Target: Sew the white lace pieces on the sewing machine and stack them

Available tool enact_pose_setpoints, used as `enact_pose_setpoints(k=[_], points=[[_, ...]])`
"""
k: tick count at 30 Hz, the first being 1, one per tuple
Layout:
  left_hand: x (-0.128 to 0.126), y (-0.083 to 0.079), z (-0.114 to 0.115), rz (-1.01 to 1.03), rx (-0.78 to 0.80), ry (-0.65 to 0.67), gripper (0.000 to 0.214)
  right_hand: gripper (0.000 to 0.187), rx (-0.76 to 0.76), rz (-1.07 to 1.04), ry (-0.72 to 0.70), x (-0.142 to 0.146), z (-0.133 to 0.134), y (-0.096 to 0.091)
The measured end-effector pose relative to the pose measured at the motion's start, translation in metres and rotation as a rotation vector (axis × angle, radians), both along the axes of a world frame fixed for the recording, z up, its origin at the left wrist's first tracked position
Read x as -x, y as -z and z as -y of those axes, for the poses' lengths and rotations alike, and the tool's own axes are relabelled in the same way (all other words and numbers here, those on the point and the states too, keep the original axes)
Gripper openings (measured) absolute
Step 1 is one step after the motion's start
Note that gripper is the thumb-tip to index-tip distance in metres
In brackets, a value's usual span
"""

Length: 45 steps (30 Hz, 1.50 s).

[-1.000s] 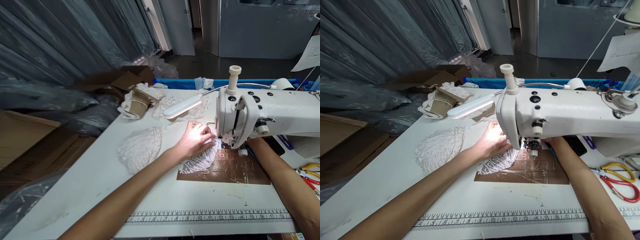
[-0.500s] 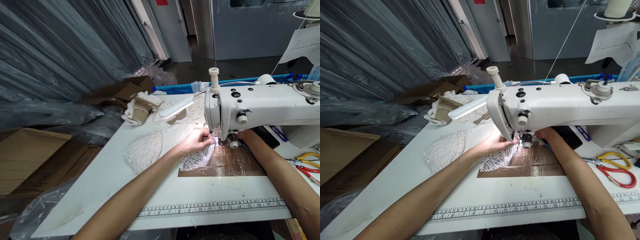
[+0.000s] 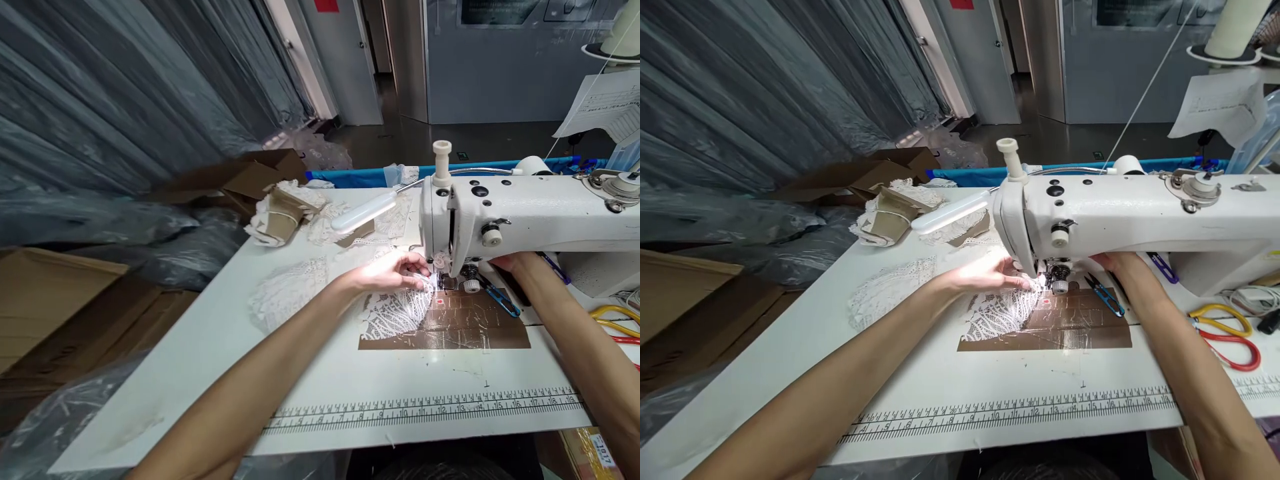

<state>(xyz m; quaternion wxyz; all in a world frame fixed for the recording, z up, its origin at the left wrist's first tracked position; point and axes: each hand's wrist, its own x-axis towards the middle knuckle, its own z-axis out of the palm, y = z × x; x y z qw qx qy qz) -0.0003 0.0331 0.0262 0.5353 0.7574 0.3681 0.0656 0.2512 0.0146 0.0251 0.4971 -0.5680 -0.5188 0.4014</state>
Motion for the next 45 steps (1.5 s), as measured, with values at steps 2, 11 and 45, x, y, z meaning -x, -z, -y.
enact_pose_setpoints(k=[2,11,45], points=[[0.004,-0.001,-0.002,0.005,0.032,0.007,0.042,0.024,0.062,-0.026,0.001,-0.010,0.017,-0.006],[0.003,0.003,-0.003,0.026,0.080,-0.077,0.046,0.035,-0.156,0.719,-0.111,-0.035,0.109,0.018],[0.002,0.018,0.009,0.255,0.104,-0.030,0.032,0.043,-0.054,0.896,-0.128,0.072,0.076,0.030]])
